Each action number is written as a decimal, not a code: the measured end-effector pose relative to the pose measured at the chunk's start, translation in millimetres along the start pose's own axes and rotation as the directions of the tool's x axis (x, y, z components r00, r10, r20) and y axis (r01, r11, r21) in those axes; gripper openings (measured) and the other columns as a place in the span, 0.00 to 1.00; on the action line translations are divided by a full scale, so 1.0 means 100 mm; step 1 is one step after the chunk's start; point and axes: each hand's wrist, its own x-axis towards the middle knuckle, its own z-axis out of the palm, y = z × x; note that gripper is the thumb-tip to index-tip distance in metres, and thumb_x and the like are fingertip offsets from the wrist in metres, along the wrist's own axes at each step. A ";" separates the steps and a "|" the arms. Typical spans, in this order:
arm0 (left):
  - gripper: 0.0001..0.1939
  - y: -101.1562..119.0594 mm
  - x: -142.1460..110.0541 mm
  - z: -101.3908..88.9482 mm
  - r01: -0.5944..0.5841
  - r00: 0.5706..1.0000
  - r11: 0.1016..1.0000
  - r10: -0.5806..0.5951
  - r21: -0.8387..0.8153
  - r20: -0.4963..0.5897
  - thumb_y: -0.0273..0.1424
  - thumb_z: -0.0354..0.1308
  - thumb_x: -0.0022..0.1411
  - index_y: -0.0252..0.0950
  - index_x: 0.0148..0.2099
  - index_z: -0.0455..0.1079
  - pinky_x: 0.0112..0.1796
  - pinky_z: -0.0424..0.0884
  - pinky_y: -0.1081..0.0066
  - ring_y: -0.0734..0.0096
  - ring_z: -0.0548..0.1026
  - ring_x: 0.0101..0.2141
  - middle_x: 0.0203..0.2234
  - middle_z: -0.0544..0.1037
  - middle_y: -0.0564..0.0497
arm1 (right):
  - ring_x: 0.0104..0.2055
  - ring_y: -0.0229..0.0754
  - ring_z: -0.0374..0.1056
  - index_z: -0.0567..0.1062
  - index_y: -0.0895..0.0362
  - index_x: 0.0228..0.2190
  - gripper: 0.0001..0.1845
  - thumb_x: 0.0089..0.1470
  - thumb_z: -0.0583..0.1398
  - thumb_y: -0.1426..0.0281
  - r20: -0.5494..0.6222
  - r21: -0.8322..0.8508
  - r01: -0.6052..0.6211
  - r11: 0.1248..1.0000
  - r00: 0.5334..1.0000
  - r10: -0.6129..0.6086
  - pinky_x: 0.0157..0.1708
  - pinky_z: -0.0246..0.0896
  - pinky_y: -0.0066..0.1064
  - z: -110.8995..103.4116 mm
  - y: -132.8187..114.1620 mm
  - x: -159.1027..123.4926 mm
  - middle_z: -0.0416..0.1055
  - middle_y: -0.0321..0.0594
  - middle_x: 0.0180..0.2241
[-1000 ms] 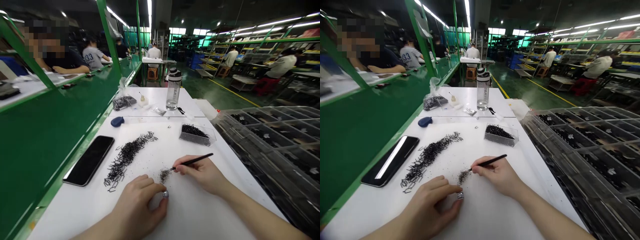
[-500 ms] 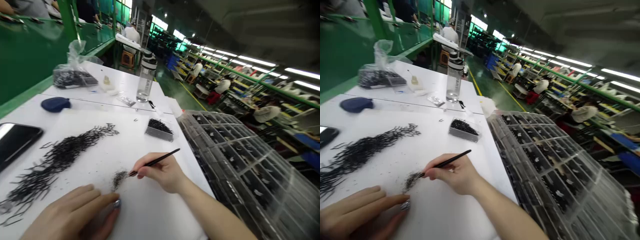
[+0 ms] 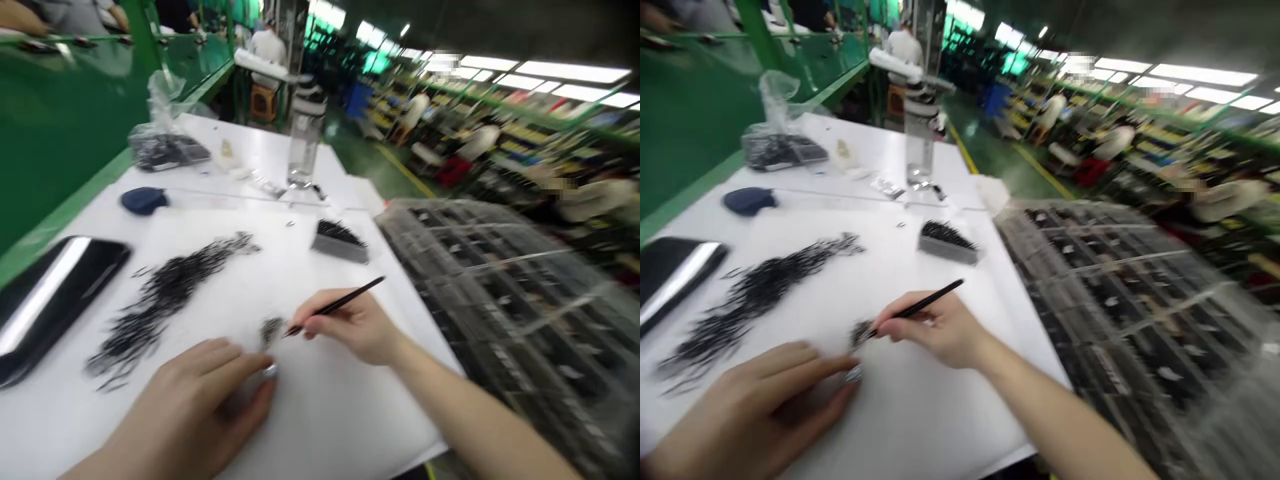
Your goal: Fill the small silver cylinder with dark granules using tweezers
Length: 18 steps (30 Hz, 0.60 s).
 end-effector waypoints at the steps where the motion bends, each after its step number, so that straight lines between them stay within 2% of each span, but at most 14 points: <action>1: 0.08 0.05 0.03 -0.04 0.007 0.999 1.000 -0.006 -0.024 0.042 0.30 0.59 0.65 0.42 0.40 0.80 0.25 0.68 0.76 0.74 0.74 0.24 0.21 0.74 0.56 | 0.36 0.39 0.77 0.84 0.57 0.35 0.12 0.57 0.69 0.60 0.022 -0.002 -0.005 1.000 1.000 0.005 0.36 0.74 0.29 -0.01 0.00 -0.03 0.82 0.43 0.36; 3: 0.07 0.10 0.09 -0.08 0.019 0.999 0.999 -0.017 -0.051 0.044 0.27 0.60 0.64 0.39 0.40 0.80 0.24 0.66 0.74 0.74 0.71 0.22 0.19 0.73 0.56 | 0.41 0.39 0.78 0.85 0.54 0.37 0.05 0.56 0.70 0.68 0.094 -0.008 -0.014 1.000 0.995 0.015 0.40 0.73 0.26 -0.03 0.00 -0.06 0.82 0.40 0.38; 7: 0.08 0.13 0.09 -0.06 0.029 0.999 0.997 -0.027 -0.077 0.030 0.26 0.62 0.63 0.36 0.43 0.80 0.23 0.62 0.73 0.75 0.67 0.21 0.19 0.73 0.57 | 0.42 0.41 0.79 0.84 0.53 0.39 0.05 0.60 0.67 0.71 0.224 -0.025 -0.036 0.999 0.974 0.041 0.42 0.75 0.27 -0.07 0.01 -0.09 0.82 0.39 0.38; 9: 0.07 0.14 0.08 -0.06 0.016 1.000 0.996 -0.014 -0.082 0.025 0.26 0.62 0.64 0.35 0.42 0.80 0.23 0.61 0.72 0.75 0.66 0.21 0.20 0.72 0.57 | 0.43 0.40 0.79 0.83 0.52 0.40 0.06 0.61 0.66 0.71 0.245 -0.058 0.009 0.998 0.969 0.005 0.42 0.76 0.27 -0.06 0.00 -0.09 0.82 0.38 0.39; 12: 0.05 0.17 0.08 -0.09 0.023 0.997 0.997 -0.018 -0.073 0.074 0.26 0.63 0.64 0.32 0.41 0.81 0.25 0.64 0.72 0.75 0.67 0.23 0.20 0.72 0.56 | 0.43 0.39 0.80 0.83 0.51 0.40 0.07 0.61 0.65 0.73 0.251 -0.110 0.084 0.990 0.966 -0.054 0.45 0.77 0.27 -0.05 -0.01 -0.10 0.82 0.36 0.39; 18: 0.05 0.21 0.09 -0.11 0.040 0.993 0.997 -0.033 -0.061 0.111 0.25 0.63 0.64 0.31 0.34 0.79 0.26 0.65 0.71 0.76 0.67 0.23 0.19 0.71 0.56 | 0.44 0.40 0.80 0.83 0.48 0.41 0.09 0.61 0.66 0.73 0.250 -0.178 0.140 0.974 0.964 -0.093 0.49 0.78 0.29 -0.06 -0.02 -0.13 0.83 0.35 0.40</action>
